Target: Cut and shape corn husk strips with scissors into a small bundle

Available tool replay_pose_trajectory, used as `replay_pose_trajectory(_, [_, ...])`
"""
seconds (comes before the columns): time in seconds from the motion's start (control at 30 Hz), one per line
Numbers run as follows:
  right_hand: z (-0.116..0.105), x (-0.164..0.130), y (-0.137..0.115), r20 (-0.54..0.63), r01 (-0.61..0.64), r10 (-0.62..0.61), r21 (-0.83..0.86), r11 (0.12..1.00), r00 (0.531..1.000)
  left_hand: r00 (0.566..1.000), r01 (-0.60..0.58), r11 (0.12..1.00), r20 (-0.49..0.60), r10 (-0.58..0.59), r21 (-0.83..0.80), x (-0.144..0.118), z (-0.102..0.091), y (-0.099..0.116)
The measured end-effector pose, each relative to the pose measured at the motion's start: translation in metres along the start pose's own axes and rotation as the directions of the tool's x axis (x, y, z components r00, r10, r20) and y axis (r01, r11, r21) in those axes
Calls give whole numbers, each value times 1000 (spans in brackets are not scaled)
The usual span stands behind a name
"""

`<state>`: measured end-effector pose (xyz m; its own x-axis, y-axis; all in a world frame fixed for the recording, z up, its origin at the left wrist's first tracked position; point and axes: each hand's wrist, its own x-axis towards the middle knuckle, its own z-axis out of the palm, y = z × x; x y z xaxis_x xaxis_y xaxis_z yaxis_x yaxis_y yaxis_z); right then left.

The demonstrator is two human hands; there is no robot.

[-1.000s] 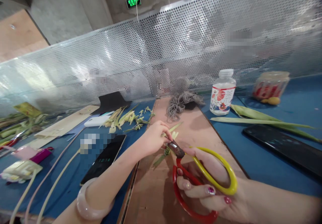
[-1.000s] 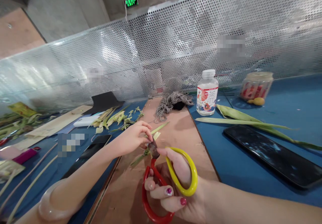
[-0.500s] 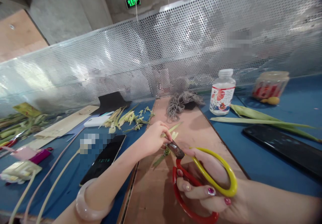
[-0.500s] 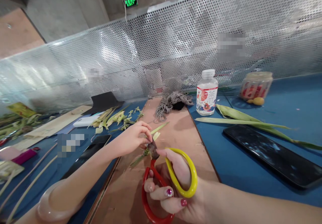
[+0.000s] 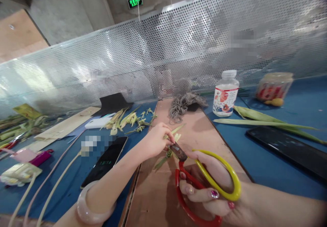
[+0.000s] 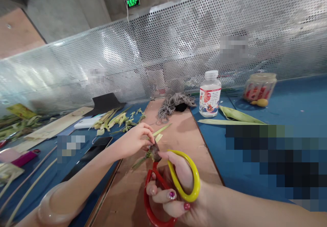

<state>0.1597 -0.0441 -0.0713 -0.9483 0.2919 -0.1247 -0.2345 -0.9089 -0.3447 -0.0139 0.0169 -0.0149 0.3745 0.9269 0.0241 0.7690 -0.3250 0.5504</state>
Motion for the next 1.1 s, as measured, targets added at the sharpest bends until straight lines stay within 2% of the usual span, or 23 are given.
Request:
replay_pose_trajectory(0.17, [-7,2,2,55,-18,21,-48,999,998,1000,1,1000,-20,-1,-17,-1,0,1])
replay_pose_trajectory(0.27, [-9,1,2,47,-7,9,-40,999,999,1000,9,1000,-21,-9,-6,-2,0,3])
replay_pose_trajectory(0.43, [-9,0,2,67,-9,12,-41,999,998,999,-4,1000,-33,5,16,-1,-1,3])
replay_pose_trajectory(0.53, [-6,0,1,103,-37,44,-68,997,994,999,-19,999,-34,18,-34,-1,-1,1])
replay_pose_trajectory(0.87, [-1,-1,3,-7,34,-35,-72,997,999,999,15,993,-32,-19,-119,-2,-3,9])
replay_pose_trajectory(1.1, [-1,-3,2,3,7,-7,-72,997,1000,1000,14,973,15,-11,-232,-2,-3,3])
